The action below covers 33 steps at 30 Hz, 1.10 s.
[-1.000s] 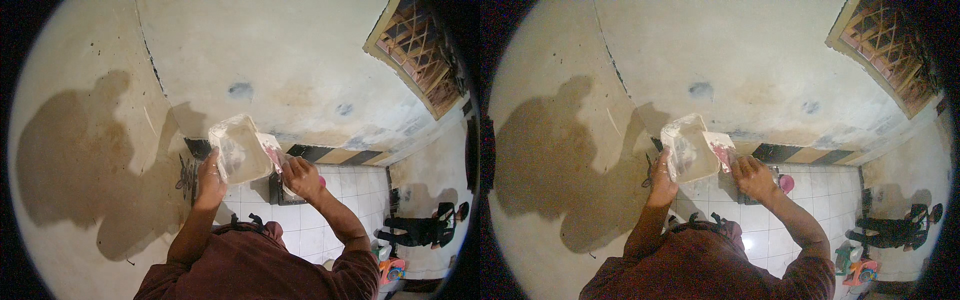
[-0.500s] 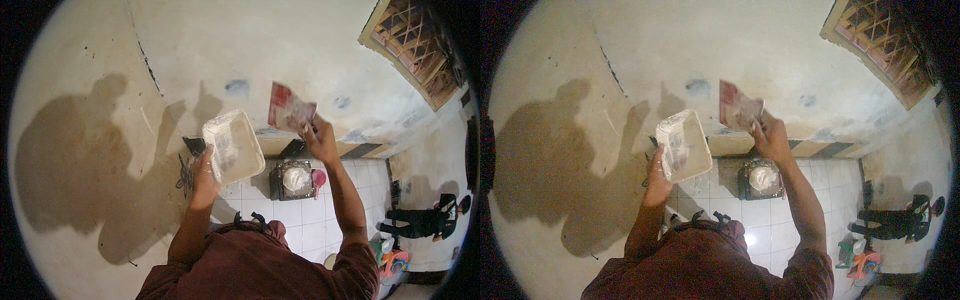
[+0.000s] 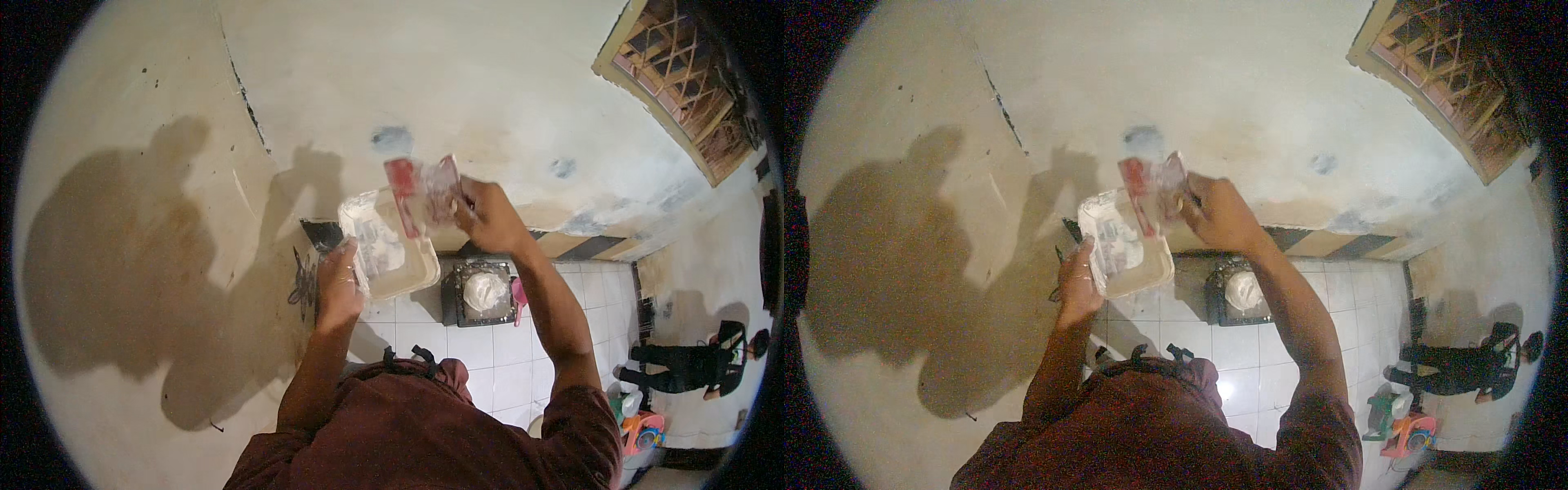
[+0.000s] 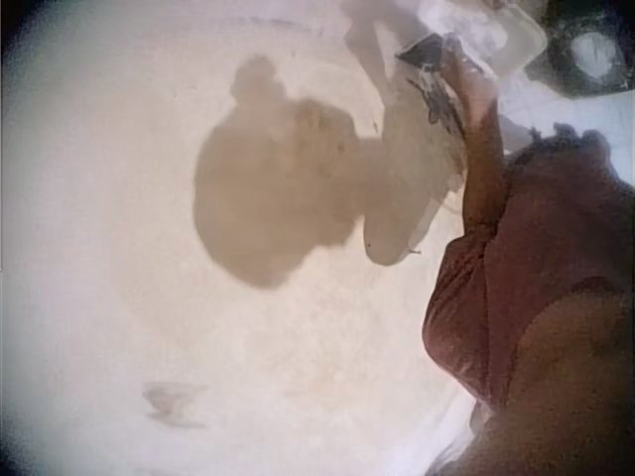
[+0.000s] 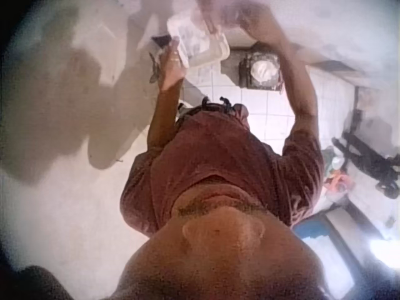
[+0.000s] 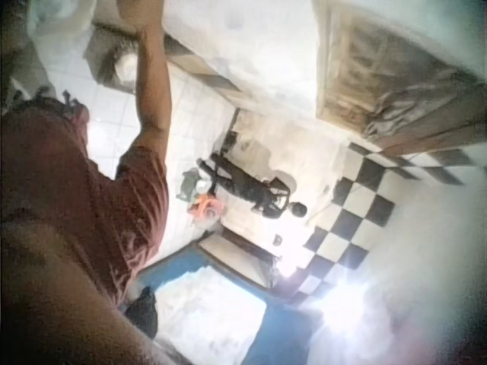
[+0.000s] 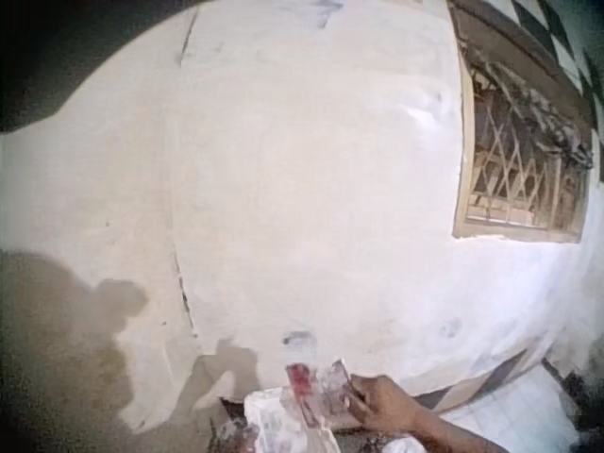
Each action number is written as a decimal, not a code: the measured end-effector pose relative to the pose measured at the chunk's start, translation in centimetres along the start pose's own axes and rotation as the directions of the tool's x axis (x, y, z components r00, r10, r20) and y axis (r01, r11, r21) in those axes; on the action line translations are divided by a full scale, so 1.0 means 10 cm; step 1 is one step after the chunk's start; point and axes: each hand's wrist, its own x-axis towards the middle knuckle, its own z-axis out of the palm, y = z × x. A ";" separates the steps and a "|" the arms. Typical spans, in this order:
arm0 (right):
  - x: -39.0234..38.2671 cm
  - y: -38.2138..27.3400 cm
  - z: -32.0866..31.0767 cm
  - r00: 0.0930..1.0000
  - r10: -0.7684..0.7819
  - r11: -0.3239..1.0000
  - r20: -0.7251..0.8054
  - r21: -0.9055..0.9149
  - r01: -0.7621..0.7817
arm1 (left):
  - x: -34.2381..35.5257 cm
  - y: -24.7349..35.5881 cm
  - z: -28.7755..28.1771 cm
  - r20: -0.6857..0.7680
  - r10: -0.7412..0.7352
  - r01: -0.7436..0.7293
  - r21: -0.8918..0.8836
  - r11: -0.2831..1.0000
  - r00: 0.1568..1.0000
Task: The person applies plaster to a wall using a putty knife, taking material from a plastic container and smoothing it over patches on the surface.
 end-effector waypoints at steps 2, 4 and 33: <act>-0.01 -0.17 0.05 0.999 0.033 0.999 -0.037 -0.041 -0.034 | -0.01 0.00 -0.04 -0.045 0.042 -0.037 0.095 0.995 0.998; -0.01 -0.23 0.06 0.993 0.056 0.998 -0.105 -0.023 -0.059 | 0.04 -0.06 -0.07 -0.055 0.057 -0.053 0.082 0.995 0.997; -0.21 -0.11 0.42 0.995 -0.089 0.864 -0.042 -0.500 0.056 | 0.09 -0.24 -0.06 0.163 0.283 -0.325 0.548 0.771 0.945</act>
